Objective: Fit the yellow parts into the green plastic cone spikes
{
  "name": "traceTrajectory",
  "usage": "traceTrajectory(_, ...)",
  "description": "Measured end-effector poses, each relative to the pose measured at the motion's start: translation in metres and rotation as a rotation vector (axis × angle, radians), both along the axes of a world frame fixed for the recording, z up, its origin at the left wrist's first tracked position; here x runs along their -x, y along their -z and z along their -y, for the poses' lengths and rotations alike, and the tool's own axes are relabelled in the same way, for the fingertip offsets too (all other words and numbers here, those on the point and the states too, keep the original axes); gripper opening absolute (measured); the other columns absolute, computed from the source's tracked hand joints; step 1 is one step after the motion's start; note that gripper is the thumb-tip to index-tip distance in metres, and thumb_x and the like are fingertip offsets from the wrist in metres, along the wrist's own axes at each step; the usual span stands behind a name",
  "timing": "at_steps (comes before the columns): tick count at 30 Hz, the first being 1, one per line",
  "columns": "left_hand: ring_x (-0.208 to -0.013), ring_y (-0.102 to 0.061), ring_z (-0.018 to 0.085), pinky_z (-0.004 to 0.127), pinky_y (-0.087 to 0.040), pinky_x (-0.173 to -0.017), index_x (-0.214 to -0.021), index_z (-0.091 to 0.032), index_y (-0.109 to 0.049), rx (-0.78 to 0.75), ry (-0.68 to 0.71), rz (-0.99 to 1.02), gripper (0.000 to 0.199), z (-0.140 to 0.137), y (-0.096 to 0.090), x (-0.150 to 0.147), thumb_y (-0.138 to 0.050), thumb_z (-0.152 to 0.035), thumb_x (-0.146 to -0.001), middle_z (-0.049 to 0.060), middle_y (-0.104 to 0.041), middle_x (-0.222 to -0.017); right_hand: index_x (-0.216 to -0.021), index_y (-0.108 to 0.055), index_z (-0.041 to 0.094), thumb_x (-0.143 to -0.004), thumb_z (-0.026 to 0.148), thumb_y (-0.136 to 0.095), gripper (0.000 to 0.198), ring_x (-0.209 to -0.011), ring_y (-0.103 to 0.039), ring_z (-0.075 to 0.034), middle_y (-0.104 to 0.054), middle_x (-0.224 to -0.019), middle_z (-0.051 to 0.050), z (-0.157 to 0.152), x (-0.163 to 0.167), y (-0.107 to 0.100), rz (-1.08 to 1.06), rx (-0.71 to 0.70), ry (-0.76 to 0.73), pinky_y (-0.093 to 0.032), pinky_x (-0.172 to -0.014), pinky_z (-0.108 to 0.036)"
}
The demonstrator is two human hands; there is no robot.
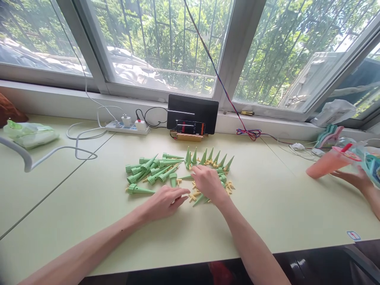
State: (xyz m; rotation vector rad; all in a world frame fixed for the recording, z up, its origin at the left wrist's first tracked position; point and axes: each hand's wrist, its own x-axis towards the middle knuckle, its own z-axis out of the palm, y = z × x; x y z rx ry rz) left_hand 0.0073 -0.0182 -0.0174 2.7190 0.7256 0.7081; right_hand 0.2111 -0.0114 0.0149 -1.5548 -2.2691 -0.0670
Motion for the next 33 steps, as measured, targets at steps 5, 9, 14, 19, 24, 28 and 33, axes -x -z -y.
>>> traceTrajectory(5,-0.053,-0.049,0.01,0.028,-0.025,-0.052,-0.089,-0.019,-0.062,-0.041,0.011,-0.028,0.026,0.0,0.004,0.0,-0.038,-0.018,-0.098,-0.001,-0.059,-0.066,-0.087,-0.059,0.021,-0.095,0.024,-0.054,0.01,-0.063,-0.054,-0.013,-0.06,-0.075,0.0,0.002,0.004,0.0,0.097,0.095,0.045,-0.025,-0.056,-0.025)
traceTrajectory(9,-0.049,-0.042,0.009,0.029,-0.022,-0.05,-0.079,-0.019,-0.058,-0.075,0.008,-0.022,0.025,-0.001,0.006,0.0,-0.039,-0.014,-0.096,-0.003,-0.052,-0.06,-0.082,-0.059,0.02,-0.094,0.024,-0.055,0.013,-0.066,-0.055,-0.014,-0.062,-0.077,-0.001,0.002,0.005,0.001,0.168,0.171,0.071,-0.023,-0.056,-0.026)
traceTrajectory(14,-0.049,-0.04,0.009,0.029,-0.023,-0.05,-0.077,-0.018,-0.056,-0.078,0.011,0.006,0.024,-0.003,0.007,0.0,-0.041,-0.011,-0.094,-0.003,-0.05,-0.06,-0.077,-0.061,0.019,-0.094,0.021,-0.05,0.021,-0.063,-0.055,-0.013,-0.062,-0.079,-0.003,0.0,0.008,0.003,0.253,0.241,0.087,-0.021,-0.055,-0.028)
traceTrajectory(19,-0.048,-0.039,0.009,0.029,-0.022,-0.05,-0.072,-0.018,-0.054,-0.074,0.014,0.004,0.026,-0.002,0.005,0.0,-0.041,-0.01,-0.093,-0.003,-0.049,-0.059,-0.073,-0.061,0.018,-0.094,0.019,-0.049,0.024,-0.057,-0.052,-0.012,-0.06,-0.075,-0.003,-0.001,0.01,0.008,0.239,0.215,0.071,-0.019,-0.052,-0.028)
traceTrajectory(24,-0.049,-0.04,0.009,0.029,-0.022,-0.05,-0.071,-0.018,-0.053,-0.056,0.013,-0.017,0.028,-0.001,0.0,-0.001,-0.038,-0.011,-0.094,-0.002,-0.05,-0.06,-0.07,-0.057,0.018,-0.091,0.013,-0.051,0.022,-0.052,-0.049,-0.013,-0.058,-0.072,-0.003,-0.003,0.01,0.018,0.204,0.139,0.047,-0.018,-0.05,-0.029)
traceTrajectory(28,-0.049,-0.04,0.01,0.029,-0.022,-0.05,-0.07,-0.018,-0.052,-0.06,0.01,-0.017,0.029,-0.001,0.0,-0.001,-0.037,-0.011,-0.094,-0.001,-0.049,-0.059,-0.071,-0.055,0.019,-0.091,0.01,-0.049,0.023,-0.055,-0.05,-0.013,-0.059,-0.073,-0.003,-0.004,0.011,0.02,0.159,0.121,0.036,-0.02,-0.051,-0.029)
traceTrajectory(33,-0.048,-0.037,0.01,0.029,-0.021,-0.05,-0.069,-0.018,-0.051,-0.08,-0.073,-0.01,0.03,-0.003,0.002,0.0,-0.038,-0.013,-0.094,-0.002,-0.048,-0.057,-0.08,-0.057,0.019,-0.097,0.014,-0.044,0.021,-0.067,-0.056,-0.015,-0.063,-0.08,-0.003,-0.002,0.014,0.017,-0.066,0.116,0.004,-0.029,-0.057,-0.025)
